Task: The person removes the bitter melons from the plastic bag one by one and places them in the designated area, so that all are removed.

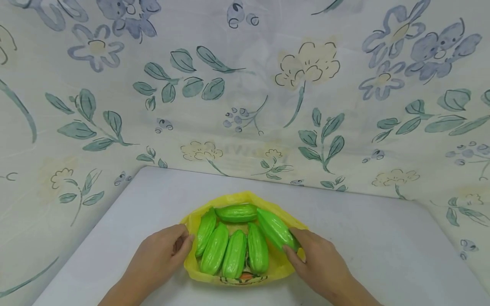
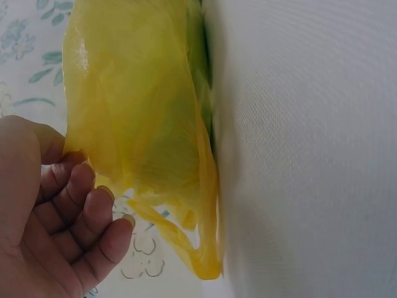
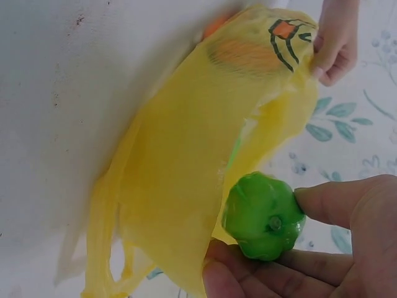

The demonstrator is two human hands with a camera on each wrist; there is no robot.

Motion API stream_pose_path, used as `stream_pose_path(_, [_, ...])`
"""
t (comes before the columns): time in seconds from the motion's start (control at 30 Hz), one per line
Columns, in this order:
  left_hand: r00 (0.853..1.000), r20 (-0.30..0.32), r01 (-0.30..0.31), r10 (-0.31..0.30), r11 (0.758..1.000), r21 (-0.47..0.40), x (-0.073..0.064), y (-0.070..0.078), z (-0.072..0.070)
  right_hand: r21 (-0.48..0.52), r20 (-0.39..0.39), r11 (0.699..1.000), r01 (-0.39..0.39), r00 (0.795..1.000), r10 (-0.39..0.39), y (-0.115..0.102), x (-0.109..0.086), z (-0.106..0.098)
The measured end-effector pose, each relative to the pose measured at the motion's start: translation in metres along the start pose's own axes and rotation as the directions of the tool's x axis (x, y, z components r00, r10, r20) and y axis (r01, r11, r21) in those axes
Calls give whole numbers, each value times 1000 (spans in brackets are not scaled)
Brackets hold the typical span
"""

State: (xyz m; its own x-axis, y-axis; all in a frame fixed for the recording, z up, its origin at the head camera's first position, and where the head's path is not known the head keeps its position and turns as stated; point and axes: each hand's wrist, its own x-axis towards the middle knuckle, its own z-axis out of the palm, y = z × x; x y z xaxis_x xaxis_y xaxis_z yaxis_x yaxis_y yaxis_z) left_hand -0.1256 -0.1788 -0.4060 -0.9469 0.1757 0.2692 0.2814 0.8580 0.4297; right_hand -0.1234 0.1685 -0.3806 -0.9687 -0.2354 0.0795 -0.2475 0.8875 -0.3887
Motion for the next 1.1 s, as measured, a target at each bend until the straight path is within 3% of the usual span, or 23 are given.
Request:
stream_pose_path(0.47, [998,47,34,-35,999,21,0,1,-2,39,-40,999,7,999,-6,3,-11,-9])
stream_pose_path(1.1, [1000,-12,-27,27,999,26,0,1,0,54,-29,997,-53,998,55,11,-17,-19])
